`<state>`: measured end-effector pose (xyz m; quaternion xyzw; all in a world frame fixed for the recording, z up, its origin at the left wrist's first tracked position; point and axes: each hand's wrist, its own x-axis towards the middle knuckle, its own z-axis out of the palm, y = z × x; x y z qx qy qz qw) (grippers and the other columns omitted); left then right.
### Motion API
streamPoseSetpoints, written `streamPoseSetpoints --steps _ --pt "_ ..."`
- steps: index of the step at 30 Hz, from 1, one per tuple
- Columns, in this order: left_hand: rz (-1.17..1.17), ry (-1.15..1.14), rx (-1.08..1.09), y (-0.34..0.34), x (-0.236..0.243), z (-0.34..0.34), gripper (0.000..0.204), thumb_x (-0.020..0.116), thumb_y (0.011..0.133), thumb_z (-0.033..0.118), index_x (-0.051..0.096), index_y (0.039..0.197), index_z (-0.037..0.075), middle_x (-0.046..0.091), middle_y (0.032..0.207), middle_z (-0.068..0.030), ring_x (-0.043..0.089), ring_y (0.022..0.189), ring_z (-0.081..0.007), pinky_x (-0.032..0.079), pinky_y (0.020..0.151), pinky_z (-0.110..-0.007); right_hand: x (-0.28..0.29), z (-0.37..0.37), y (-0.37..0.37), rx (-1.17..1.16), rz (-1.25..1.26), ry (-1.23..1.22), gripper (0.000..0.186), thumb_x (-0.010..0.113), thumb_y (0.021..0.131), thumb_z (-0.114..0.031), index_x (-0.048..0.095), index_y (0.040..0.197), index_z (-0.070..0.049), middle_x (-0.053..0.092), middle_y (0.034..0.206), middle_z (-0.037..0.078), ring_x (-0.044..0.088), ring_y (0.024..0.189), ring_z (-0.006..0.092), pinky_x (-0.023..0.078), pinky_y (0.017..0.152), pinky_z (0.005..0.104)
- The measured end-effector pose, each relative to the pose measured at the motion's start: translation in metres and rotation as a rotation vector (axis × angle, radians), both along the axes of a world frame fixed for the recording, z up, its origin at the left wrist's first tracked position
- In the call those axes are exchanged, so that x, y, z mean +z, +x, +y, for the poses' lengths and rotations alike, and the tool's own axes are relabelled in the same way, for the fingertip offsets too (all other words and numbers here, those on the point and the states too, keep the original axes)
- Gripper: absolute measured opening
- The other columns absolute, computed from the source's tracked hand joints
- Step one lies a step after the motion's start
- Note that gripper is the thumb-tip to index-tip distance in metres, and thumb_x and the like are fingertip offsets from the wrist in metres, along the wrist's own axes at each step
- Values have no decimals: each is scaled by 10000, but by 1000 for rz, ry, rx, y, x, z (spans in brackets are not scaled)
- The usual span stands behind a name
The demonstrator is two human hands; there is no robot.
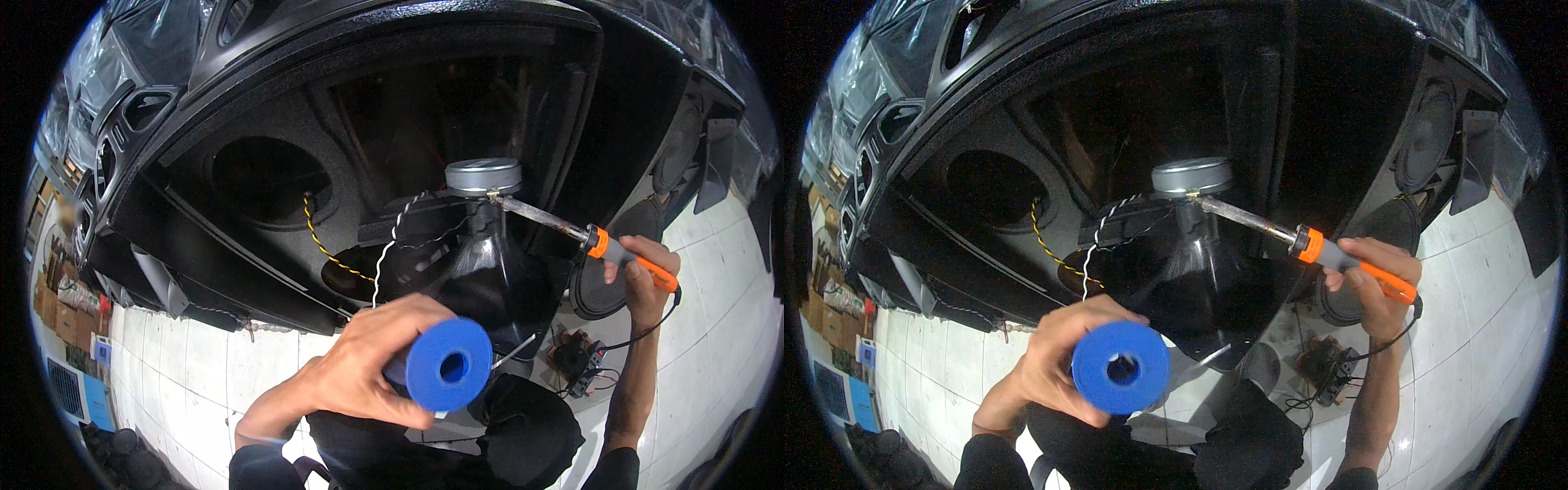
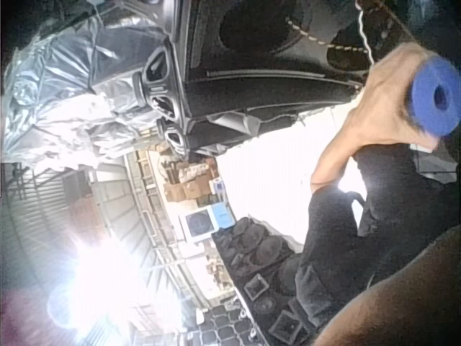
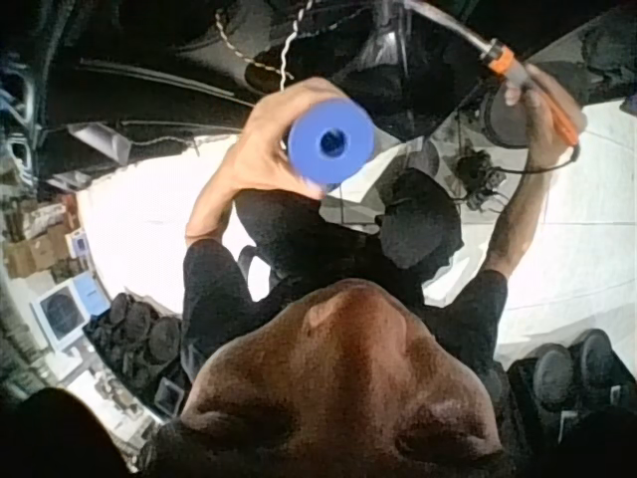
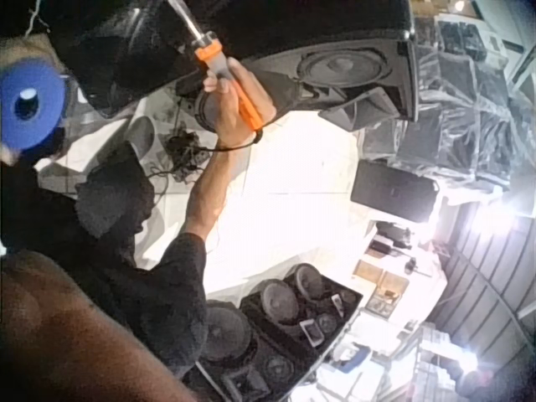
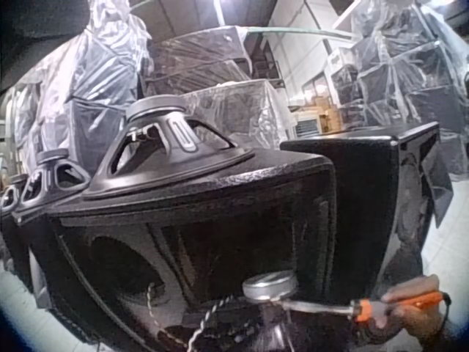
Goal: The person solders wires to a speaker component using a soldering iron and solder wire, then connects a yellow and black twisted wire to the speaker terminals. The person works on the speaker assembly inside a vehicle door panel.
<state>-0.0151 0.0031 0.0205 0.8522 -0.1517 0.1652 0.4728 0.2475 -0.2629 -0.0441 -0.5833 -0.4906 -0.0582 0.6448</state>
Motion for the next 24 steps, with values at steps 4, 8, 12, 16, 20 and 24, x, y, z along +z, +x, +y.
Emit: streamPoseSetpoints --steps 4,8,12,16,20,24 --pt "13 254 -142 -1 -8 -1 572 914 660 284 678 1132 63 674 1094 -119 691 977 -294 566 840 -409 -4 0 1 -31 -22 2 301 680 879 -171 727 1111 15 732 819 140 709 663 170 560 627 270" --pt "-22 449 -125 -2 -16 -4 439 896 679 230 712 1029 38 665 1107 -118 672 1035 -305 567 832 -427 -9 -2 5 -33 -31 -4 299 689 883 -174 725 1112 15 731 818 142 709 662 167 566 617 268" --pt "-86 693 -50 13 0 -11 292 831 688 122 726 939 16 667 1150 -134 662 1072 -314 556 899 -431 -1 2 -2 5 -16 18 300 689 889 -167 718 1123 19 728 816 149 708 656 174 572 610 274" --pt "-176 909 -15 19 -11 -5 229 743 719 180 665 881 38 680 1155 -99 679 1024 -273 568 852 -412 -2 1 0 13 -33 25 305 682 898 -165 709 1138 21 724 815 155 711 658 180 575 609 275" --pt "-186 844 22 20 -16 -6 269 756 708 189 660 917 49 686 1129 -89 685 999 -268 575 833 -414 -7 2 2 72 -2 46 308 671 907 -153 697 1164 15 724 821 159 719 675 188 582 608 275" --pt "-185 833 30 21 -16 -7 352 811 682 223 660 955 59 687 1125 -86 687 992 -271 573 839 -432 -12 0 5 117 -6 55 299 660 925 -138 689 1186 4 725 840 169 725 694 198 597 612 290"
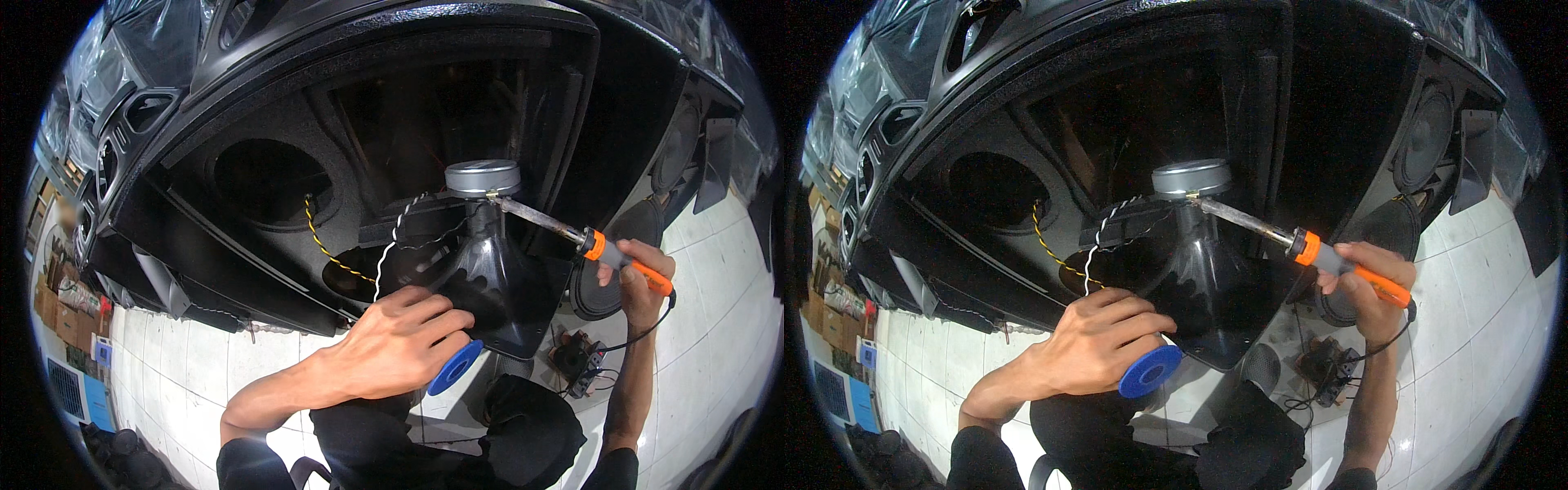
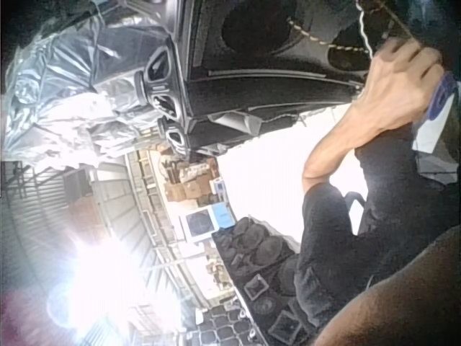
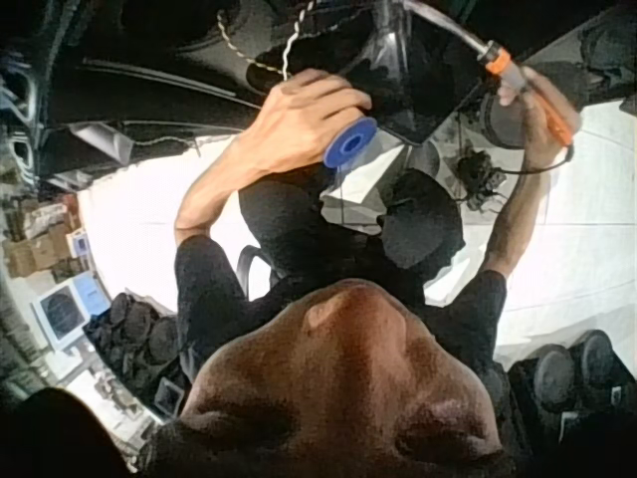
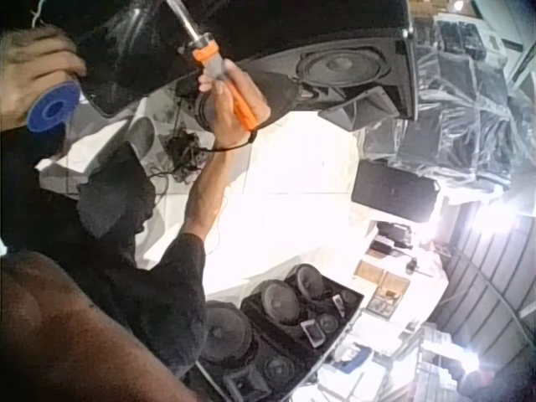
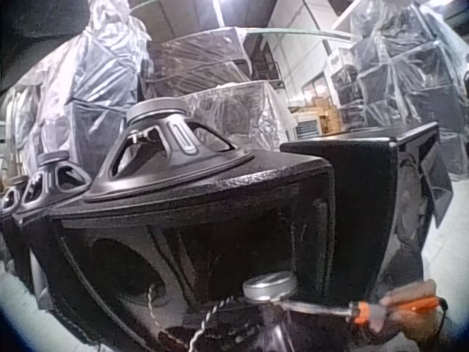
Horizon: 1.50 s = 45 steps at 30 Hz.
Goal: The person solders wires to a speaker component using a soldering iron and solder wire, then connects a yellow and black twisted wire to the speaker terminals. The person works on the speaker assembly inside a vehicle door panel.
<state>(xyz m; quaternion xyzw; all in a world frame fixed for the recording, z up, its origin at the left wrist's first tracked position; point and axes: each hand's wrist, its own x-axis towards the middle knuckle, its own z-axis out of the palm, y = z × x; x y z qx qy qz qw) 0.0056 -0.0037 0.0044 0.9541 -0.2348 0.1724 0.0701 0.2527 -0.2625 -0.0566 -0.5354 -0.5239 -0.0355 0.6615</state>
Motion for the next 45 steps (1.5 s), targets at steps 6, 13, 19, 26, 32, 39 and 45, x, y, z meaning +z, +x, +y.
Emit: streamPoseSetpoints --steps 6,13,19,26,32,39,45 --pt "42 -78 11 -4 3 -2 278 807 744 130 703 968 2 690 1087 -135 691 989 -273 564 906 -430 -1 4 -1 38 27 29 303 685 930 -167 690 1188 -9 725 856 176 725 707 202 602 610 297" --pt "20 -117 -2 -6 2 2 461 869 615 225 670 1004 76 693 1095 -70 683 984 -265 563 864 -437 -26 -20 -3 -203 137 71 351 684 910 -261 680 1105 31 702 813 166 701 673 193 582 579 291" --pt "4 -186 -9 -14 8 4 463 895 662 227 691 1036 48 692 1079 -105 676 1026 -273 538 924 -422 -70 -80 -45 -577 596 278 506 585 974 -378 531 1244 47 601 823 99 608 625 145 485 509 247" --pt "-39 -674 76 -19 16 14 297 897 633 162 720 829 25 722 869 -126 717 862 -267 574 789 -372 -100 -161 -107 -841 910 304 499 563 996 -382 566 1250 48 565 799 51 499 603 83 397 499 199" --pt "-233 -1238 550 -97 -22 39 254 719 869 255 588 941 49 606 928 -89 616 901 -244 518 818 -401 -107 -162 -163 -1117 786 -194 348 624 987 -253 711 1120 56 673 776 81 586 656 109 471 594 251" --pt "-232 -1805 787 -195 -56 107 401 629 962 341 568 1233 52 628 1130 -88 592 1062 -240 454 1009 -441 -157 -182 -200 -1137 912 -406 306 659 952 -209 725 1110 45 696 755 72 609 624 88 486 549 224" --pt "-194 -1856 1124 -237 -112 108 413 636 954 323 563 1245 38 621 1151 -102 585 1081 -247 446 1017 -443 -197 -155 -182 -1075 791 -582 263 699 939 -196 740 1058 35 699 742 97 629 656 104 494 586 246"
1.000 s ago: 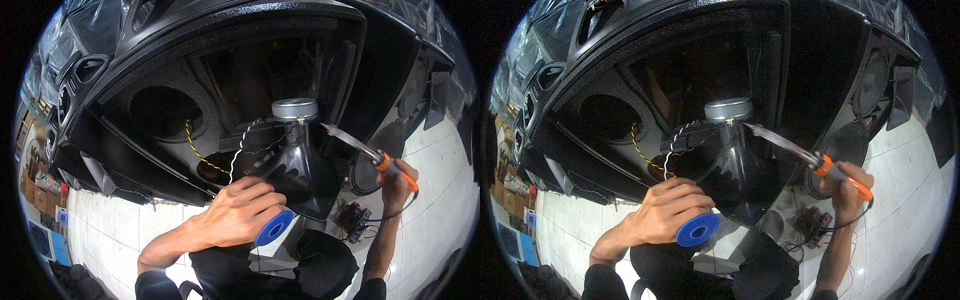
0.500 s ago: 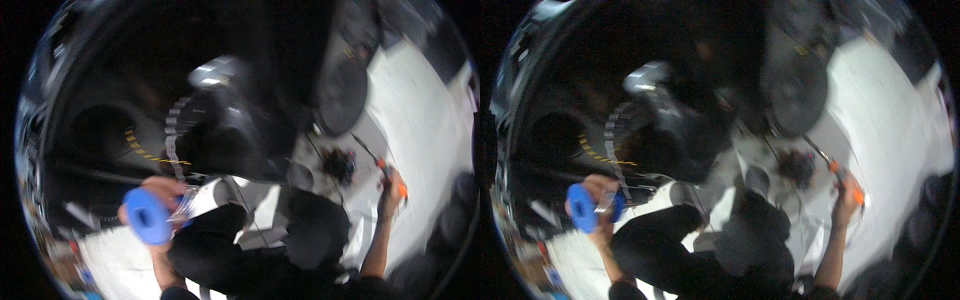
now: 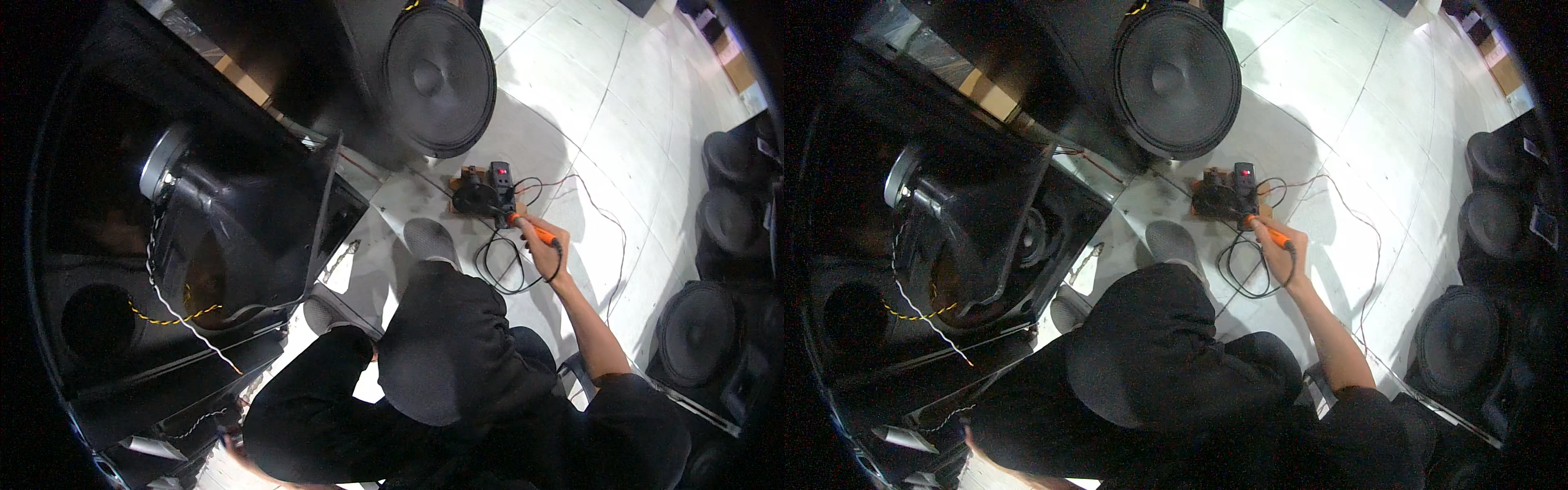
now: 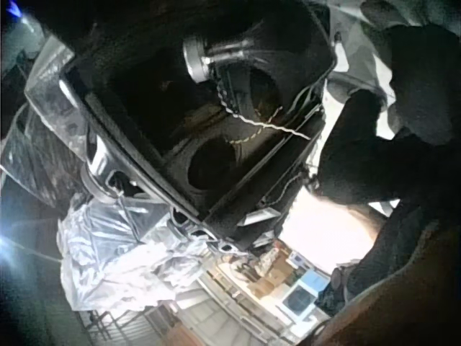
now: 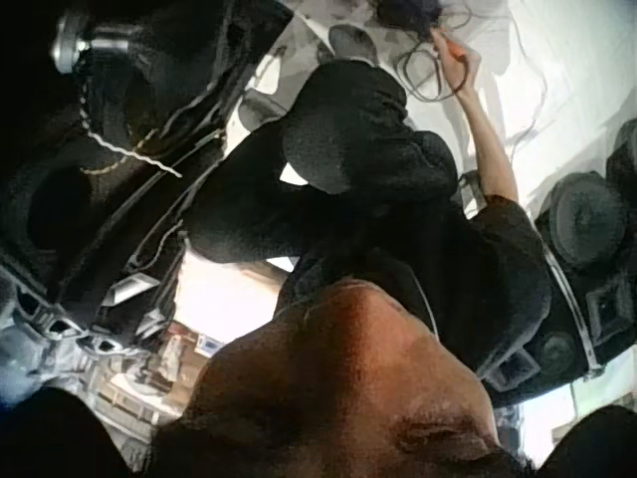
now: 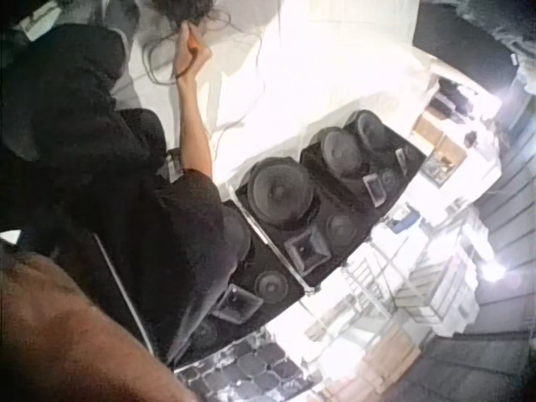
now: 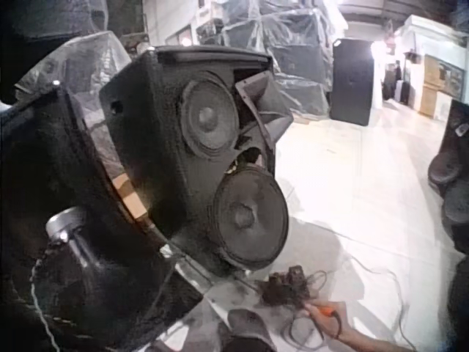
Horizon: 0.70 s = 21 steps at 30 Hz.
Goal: The person solders wires to a speaker component using a soldering iron and solder wire, then connects a yellow and black twisted wire to the speaker terminals. The person works on the speaker assembly inside a vehicle door panel.
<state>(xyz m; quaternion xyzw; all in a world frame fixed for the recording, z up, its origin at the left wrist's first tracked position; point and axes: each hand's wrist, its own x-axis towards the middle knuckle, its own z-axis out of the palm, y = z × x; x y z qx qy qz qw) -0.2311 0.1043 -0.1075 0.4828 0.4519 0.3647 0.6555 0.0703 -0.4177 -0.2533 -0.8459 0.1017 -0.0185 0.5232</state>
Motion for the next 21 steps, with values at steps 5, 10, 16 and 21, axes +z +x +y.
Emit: streamPoseSetpoints --steps 5,10,16,21 --pt "122 -125 86 -17 -57 -14 424 641 948 308 559 1254 26 615 1168 -114 579 1097 -253 439 1024 -444 -51 18 19 243 -271 -399 281 724 904 -206 720 1146 -62 717 804 160 691 693 287 528 634 364" --pt "252 -291 198 -37 -139 -29 435 646 942 294 556 1264 15 608 1186 -126 573 1112 -259 433 1031 -446 -156 -14 36 570 -477 -893 565 756 777 -190 612 1320 -130 696 964 133 688 839 300 544 630 424" --pt "372 -466 312 -65 -219 -56 449 653 935 276 551 1275 1 601 1207 -140 565 1131 -266 424 1040 -447 -182 -26 42 780 -529 -911 620 742 740 -178 588 1340 -133 687 983 144 671 924 329 560 732 431" --pt "442 -550 332 -68 -257 -67 461 658 929 261 547 1284 -10 595 1224 -151 559 1147 -272 418 1047 -449 -138 -24 44 827 -596 -819 540 724 752 -144 630 1283 -128 681 1023 144 663 937 334 549 752 449"
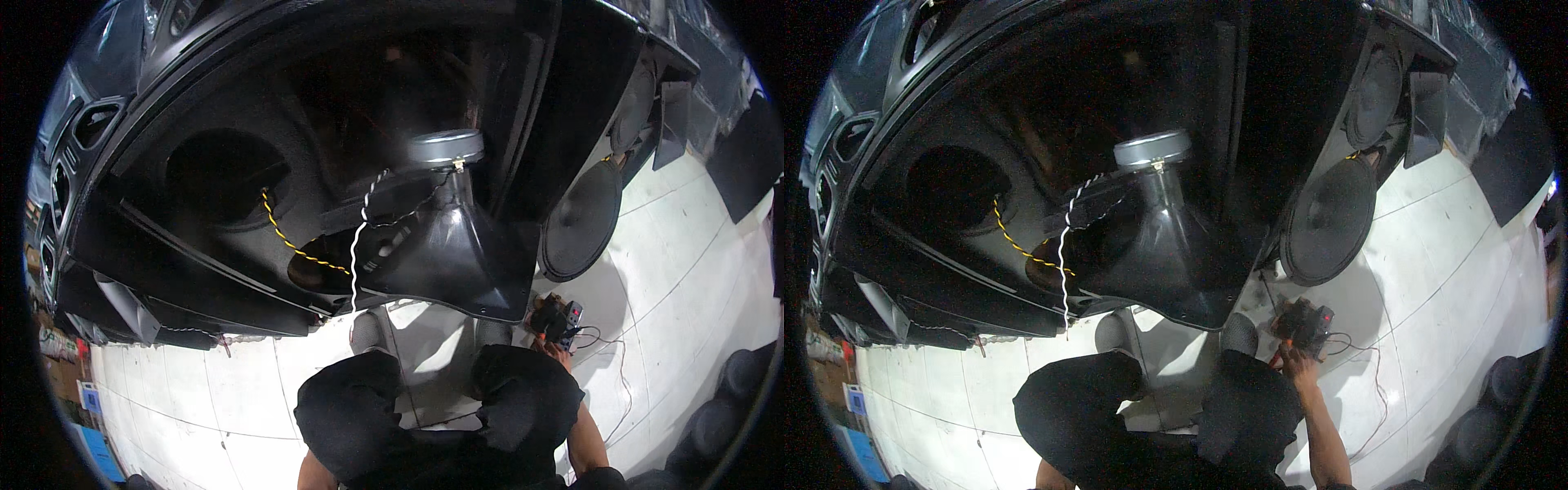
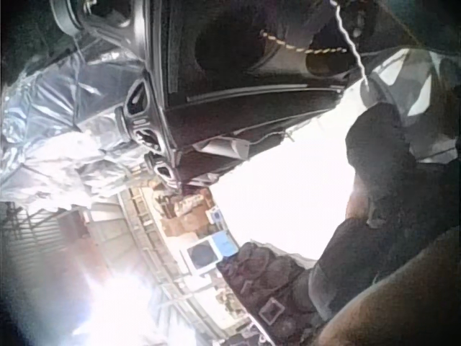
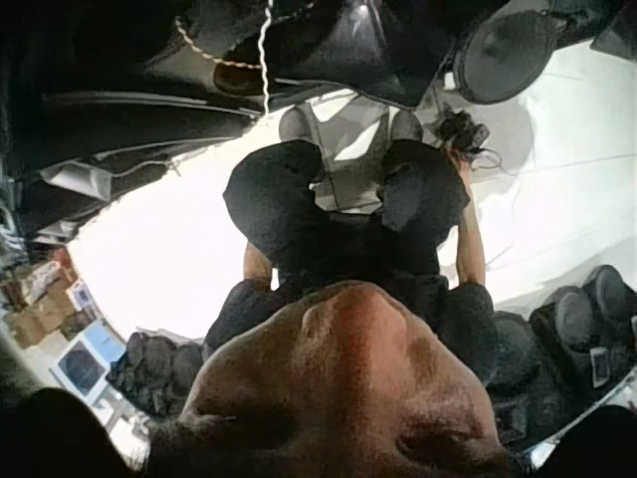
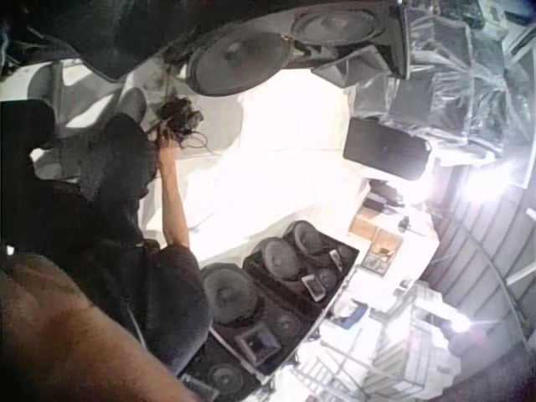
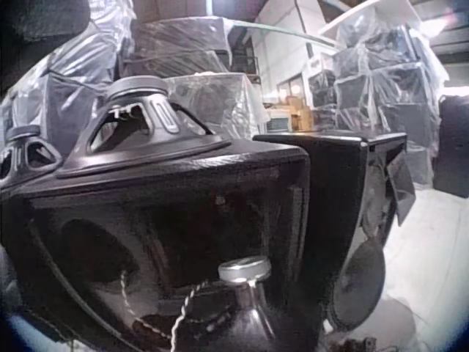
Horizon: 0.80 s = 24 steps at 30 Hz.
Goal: The person solders wires to a speaker component using a soldering iron and solder wire, then connects a yellow and black twisted wire to the speaker terminals. The person works on the speaker assembly inside a vehicle door panel.
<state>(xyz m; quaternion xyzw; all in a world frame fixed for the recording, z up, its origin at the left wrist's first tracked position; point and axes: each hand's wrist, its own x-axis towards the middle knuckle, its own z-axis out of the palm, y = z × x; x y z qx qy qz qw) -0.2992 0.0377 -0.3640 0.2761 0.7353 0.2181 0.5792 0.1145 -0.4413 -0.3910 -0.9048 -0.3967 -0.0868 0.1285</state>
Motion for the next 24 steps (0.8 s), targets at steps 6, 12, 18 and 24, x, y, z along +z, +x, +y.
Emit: streamPoseSetpoints --steps 6,12,18,24 --pt "35 -20 16 -2 -12 -5 476 665 921 243 543 1296 -24 588 1245 -166 552 1165 -280 409 1055 -451 221 103 15 -231 143 228 413 706 859 -128 628 1261 -71 679 1041 156 671 966 336 543 759 450" --pt "48 -22 15 -3 -16 -7 492 671 914 225 538 1307 -38 580 1266 -180 544 1184 -287 401 1064 -453 326 178 23 203 -237 438 620 831 709 -73 603 1286 -45 621 1220 154 582 1183 329 497 952 452" --pt "51 7 15 4 -15 -3 508 678 906 207 534 1319 -52 573 1287 -194 537 1203 -294 393 1072 -454 332 217 32 367 -318 468 608 742 617 -64 646 1213 6 628 1249 107 548 1247 291 453 1017 437" --pt "64 282 15 22 9 30 524 684 899 189 529 1330 -66 565 1308 -208 530 1222 -301 385 1081 -456 322 230 34 402 -238 515 339 640 740 -68 705 1068 -12 687 1170 101 621 1153 287 460 985 436"
